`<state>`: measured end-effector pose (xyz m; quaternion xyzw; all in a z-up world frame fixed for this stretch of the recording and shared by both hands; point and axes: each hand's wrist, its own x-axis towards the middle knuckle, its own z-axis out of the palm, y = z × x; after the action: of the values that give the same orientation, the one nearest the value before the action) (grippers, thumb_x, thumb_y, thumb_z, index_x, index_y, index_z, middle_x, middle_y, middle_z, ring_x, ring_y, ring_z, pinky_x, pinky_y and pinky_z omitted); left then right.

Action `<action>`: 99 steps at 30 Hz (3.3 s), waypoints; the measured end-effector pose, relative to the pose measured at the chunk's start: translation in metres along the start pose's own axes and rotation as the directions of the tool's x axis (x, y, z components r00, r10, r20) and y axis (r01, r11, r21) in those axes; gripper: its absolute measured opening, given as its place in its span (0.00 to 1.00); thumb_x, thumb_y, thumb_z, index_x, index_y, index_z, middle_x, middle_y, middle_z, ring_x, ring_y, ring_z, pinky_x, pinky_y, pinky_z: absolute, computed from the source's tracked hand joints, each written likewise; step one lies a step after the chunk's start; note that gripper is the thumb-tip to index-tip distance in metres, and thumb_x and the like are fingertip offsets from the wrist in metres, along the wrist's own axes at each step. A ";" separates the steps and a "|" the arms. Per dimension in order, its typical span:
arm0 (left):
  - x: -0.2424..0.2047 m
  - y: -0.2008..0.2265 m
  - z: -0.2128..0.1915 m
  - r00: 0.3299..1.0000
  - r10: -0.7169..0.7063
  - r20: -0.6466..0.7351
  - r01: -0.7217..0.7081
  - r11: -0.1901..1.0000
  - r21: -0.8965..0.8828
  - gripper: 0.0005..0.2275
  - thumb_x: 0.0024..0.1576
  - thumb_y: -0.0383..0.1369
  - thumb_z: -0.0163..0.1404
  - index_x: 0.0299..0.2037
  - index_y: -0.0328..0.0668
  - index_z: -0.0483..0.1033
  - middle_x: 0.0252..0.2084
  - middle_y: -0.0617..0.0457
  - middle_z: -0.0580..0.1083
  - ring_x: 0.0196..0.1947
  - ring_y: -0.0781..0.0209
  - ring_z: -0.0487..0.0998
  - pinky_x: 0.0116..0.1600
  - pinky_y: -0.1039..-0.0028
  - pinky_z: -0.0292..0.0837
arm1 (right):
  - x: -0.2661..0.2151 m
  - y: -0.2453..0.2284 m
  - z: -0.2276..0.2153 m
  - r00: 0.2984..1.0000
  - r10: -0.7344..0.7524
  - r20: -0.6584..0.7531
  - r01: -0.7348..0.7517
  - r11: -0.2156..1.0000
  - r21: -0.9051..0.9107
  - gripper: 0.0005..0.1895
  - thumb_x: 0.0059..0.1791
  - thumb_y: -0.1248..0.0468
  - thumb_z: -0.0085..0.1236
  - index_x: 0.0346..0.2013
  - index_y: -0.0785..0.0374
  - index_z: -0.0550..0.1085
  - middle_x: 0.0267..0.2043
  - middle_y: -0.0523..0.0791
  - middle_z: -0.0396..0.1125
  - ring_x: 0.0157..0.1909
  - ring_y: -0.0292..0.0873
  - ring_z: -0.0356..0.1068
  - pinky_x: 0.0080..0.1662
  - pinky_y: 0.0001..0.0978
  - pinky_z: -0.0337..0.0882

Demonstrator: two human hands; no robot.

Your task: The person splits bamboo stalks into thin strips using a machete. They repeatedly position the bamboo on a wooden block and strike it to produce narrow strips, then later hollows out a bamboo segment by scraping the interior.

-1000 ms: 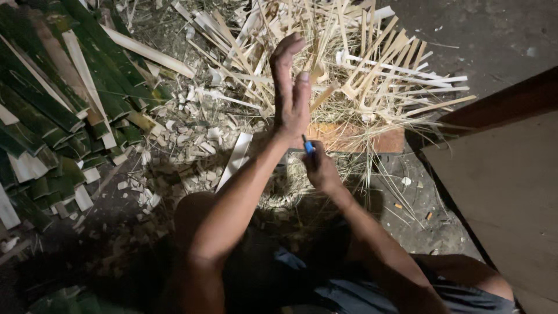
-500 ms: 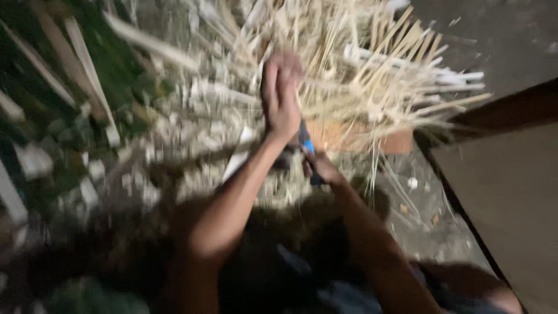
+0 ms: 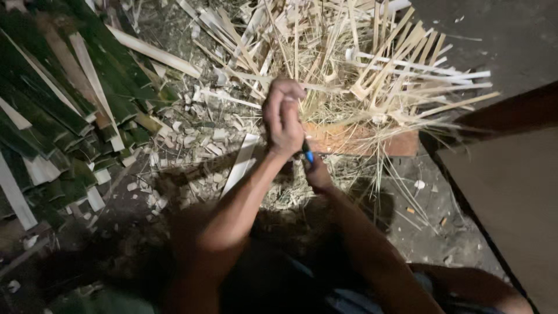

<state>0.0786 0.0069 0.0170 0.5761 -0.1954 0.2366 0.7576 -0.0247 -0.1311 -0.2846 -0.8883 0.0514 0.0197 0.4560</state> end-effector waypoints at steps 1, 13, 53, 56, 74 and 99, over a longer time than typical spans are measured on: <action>-0.006 -0.002 0.001 0.999 -0.031 -0.016 0.029 0.996 -0.085 0.06 0.60 0.26 0.35 0.42 0.36 0.66 0.36 0.55 0.63 0.29 0.72 0.57 0.32 0.79 0.53 | -0.007 0.012 -0.005 0.998 0.030 0.061 -0.035 0.996 0.080 0.22 0.54 0.60 0.52 0.59 0.64 0.60 0.26 0.54 0.67 0.26 0.57 0.67 0.28 0.50 0.67; -0.011 -0.032 -0.008 1.000 0.018 -0.024 -0.019 0.997 -0.077 0.06 0.61 0.29 0.34 0.39 0.37 0.63 0.35 0.52 0.63 0.31 0.63 0.59 0.36 0.72 0.63 | -0.009 -0.150 -0.119 0.987 -0.141 -0.075 0.153 0.970 0.188 0.15 0.60 0.56 0.37 0.53 0.64 0.61 0.25 0.46 0.67 0.20 0.42 0.66 0.22 0.39 0.68; 0.020 0.001 -0.032 0.985 -0.159 -0.072 0.167 0.978 0.126 0.10 0.68 0.33 0.47 0.56 0.42 0.66 0.55 0.48 0.72 0.56 0.54 0.78 0.62 0.60 0.78 | -0.119 0.074 -0.119 0.870 0.426 -0.249 -0.466 0.875 -0.131 0.18 0.52 0.54 0.56 0.51 0.61 0.68 0.33 0.59 0.72 0.36 0.64 0.74 0.38 0.54 0.71; 0.015 -0.003 -0.028 0.988 -0.132 -0.078 0.131 0.991 -0.020 0.08 0.66 0.35 0.55 0.48 0.41 0.73 0.50 0.48 0.75 0.50 0.56 0.81 0.55 0.63 0.85 | -0.126 0.040 -0.132 0.995 0.019 -0.095 -0.042 0.967 -0.252 0.13 0.55 0.57 0.55 0.49 0.60 0.69 0.34 0.58 0.71 0.36 0.63 0.72 0.37 0.52 0.70; -0.018 0.020 -0.031 0.989 0.021 0.147 -0.052 0.976 0.211 0.09 0.63 0.32 0.59 0.44 0.38 0.73 0.45 0.54 0.70 0.45 0.61 0.75 0.49 0.69 0.82 | -0.120 -0.222 -0.154 0.993 0.067 0.094 -0.103 0.888 0.448 0.17 0.59 0.51 0.42 0.42 0.63 0.67 0.20 0.35 0.55 0.21 0.30 0.54 0.24 0.27 0.56; -0.016 0.023 -0.034 0.996 -0.069 -0.056 0.071 0.997 0.041 0.05 0.69 0.28 0.50 0.50 0.38 0.68 0.45 0.50 0.76 0.48 0.59 0.81 0.57 0.69 0.81 | -0.087 -0.098 -0.057 0.972 0.237 -0.002 -0.237 0.972 -0.008 0.21 0.59 0.49 0.38 0.46 0.65 0.67 0.19 0.44 0.62 0.18 0.37 0.60 0.22 0.35 0.61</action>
<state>0.0534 0.0431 0.0166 0.5921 -0.1493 0.2298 0.7579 -0.1007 -0.1145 -0.1648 -0.8778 0.1572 0.0736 0.4465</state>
